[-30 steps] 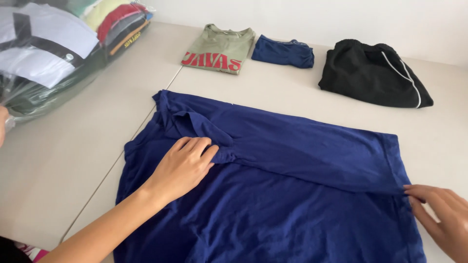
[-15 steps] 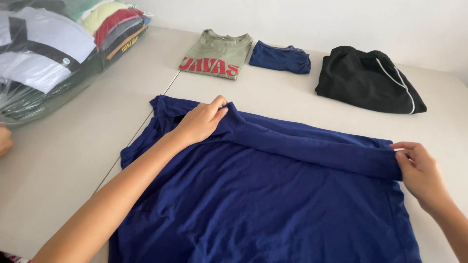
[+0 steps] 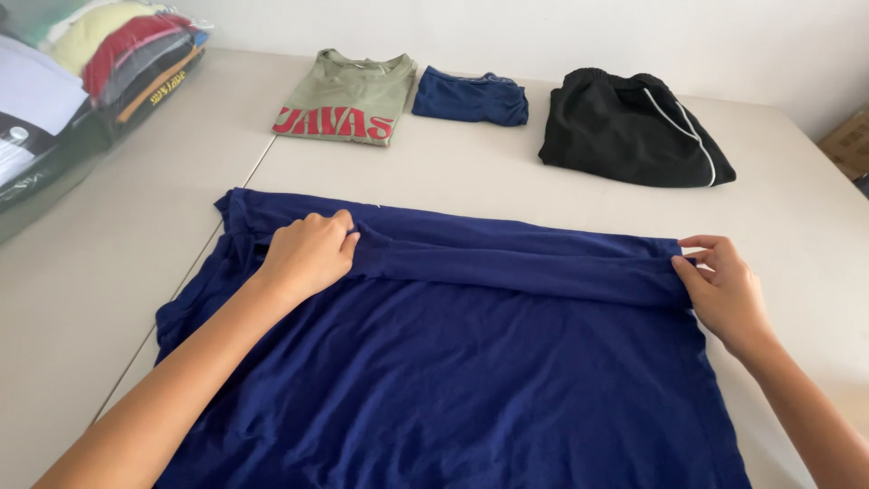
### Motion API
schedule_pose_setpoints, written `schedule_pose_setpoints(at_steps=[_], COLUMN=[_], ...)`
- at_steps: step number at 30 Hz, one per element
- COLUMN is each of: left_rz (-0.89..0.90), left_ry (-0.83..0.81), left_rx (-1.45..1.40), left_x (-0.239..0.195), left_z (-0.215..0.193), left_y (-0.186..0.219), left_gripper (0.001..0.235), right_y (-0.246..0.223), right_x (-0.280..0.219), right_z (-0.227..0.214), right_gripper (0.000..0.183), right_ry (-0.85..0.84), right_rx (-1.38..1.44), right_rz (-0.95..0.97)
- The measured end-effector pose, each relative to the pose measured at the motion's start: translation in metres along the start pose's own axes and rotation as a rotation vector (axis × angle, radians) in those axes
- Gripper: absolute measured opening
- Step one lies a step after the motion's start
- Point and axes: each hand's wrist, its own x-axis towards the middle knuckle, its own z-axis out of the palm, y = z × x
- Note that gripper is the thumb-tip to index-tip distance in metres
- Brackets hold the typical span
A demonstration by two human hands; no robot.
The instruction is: Folding a blue t-shirt on a white table, including smoothing the fabric and folding the sleeves and body.
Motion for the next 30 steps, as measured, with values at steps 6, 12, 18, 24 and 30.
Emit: schedule_pose_setpoints(at_steps=[6,12,18,24,30], left_rz=[-0.026,0.016,0.045,0.301,0.715], left_ry=[-0.029,0.005,0.054,0.428,0.448], left_rx=[-0.074,-0.294,-0.05,-0.04,0.108], left_x=[-0.022,-0.038,-0.025,-0.036,-0.044], left_z=[-0.028,-0.023,-0.006,-0.007,-0.004], left_y=[0.007,-0.004,-0.001,0.006,0.037], left_gripper=[0.024,0.024,0.028,0.032,0.035], right_y=[-0.002,0.028,0.006,0.0,0.015], right_x=[-0.013,-0.004,-0.004,-0.019,-0.027], right_z=[-0.011,-0.007,-0.005,-0.02,-0.014], right_gripper=[0.025,0.019,0.023,0.024,0.02], right_ry=[0.007,-0.035,-0.104,-0.003,0.033], right_rx=[0.133,0.128,-0.041,-0.046,-0.141], right_rz=[-0.038,-0.157,-0.033,-0.197,-0.473])
